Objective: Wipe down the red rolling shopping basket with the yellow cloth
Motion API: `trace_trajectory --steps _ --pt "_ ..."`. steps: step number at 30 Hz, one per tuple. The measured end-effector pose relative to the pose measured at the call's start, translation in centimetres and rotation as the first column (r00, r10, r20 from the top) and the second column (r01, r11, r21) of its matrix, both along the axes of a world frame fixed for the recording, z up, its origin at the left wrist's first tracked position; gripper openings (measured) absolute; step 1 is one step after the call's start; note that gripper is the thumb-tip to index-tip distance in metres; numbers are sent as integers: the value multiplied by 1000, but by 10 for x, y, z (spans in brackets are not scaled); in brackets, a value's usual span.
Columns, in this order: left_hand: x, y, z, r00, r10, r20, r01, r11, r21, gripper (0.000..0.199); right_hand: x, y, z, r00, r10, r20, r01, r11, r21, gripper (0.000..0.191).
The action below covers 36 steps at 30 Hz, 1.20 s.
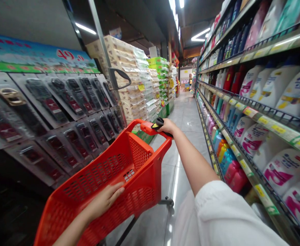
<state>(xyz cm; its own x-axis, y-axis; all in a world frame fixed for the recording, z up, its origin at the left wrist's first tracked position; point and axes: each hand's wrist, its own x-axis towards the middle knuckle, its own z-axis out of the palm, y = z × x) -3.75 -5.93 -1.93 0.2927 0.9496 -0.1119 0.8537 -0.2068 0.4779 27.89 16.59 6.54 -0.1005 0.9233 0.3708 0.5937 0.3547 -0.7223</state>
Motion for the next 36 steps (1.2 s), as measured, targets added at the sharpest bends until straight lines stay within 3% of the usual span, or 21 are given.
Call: trace_trajectory --steps 3,5,6,9,10,11,13,16,20,24,27,32,36 --pt "7 6 -1 998 -8 56 6 999 36 52 5 -2 -19 968 -42 -247 20 995 -93 20" --pt "13 11 0 995 -6 95 1 999 47 52 4 -12 -39 892 -114 -438 72 991 -112 22" --pt "15 13 1 994 -1 112 -4 999 44 52 1 -18 -50 804 -151 -576 111 988 -104 24" --pt "22 16 6 987 8 160 -7 1000 -3 53 -16 -41 -82 415 -165 -895 303 952 -34 31" --pt "23 17 7 984 11 180 -7 1000 -22 54 -24 -49 -91 357 -142 -923 377 926 3 34" --pt "24 17 8 979 17 201 -8 999 -41 55 -31 -56 -98 376 -130 -918 441 896 53 35" --pt "25 17 7 969 36 246 -20 997 -69 58 -41 -68 -109 498 -148 -855 520 840 157 35" --pt "23 20 1 953 108 284 -81 991 -104 66 -41 -74 -113 670 -188 -718 521 809 274 39" --pt "23 34 -6 916 193 352 -149 978 -148 75 -35 -73 -110 807 -176 -563 421 840 342 44" --pt "27 44 -4 882 120 455 -43 984 -175 66 -50 -92 -123 922 -99 -376 245 897 367 50" --pt "28 44 -2 892 115 437 -53 987 -153 68 -53 -95 -132 942 -15 -336 157 903 400 52" --pt "31 38 -2 915 173 364 -148 984 -97 79 -33 -64 -119 879 -139 -456 347 842 413 50" --pt "38 44 -2 926 185 330 -151 980 -128 89 -53 -83 -123 953 -172 -251 270 856 440 52"
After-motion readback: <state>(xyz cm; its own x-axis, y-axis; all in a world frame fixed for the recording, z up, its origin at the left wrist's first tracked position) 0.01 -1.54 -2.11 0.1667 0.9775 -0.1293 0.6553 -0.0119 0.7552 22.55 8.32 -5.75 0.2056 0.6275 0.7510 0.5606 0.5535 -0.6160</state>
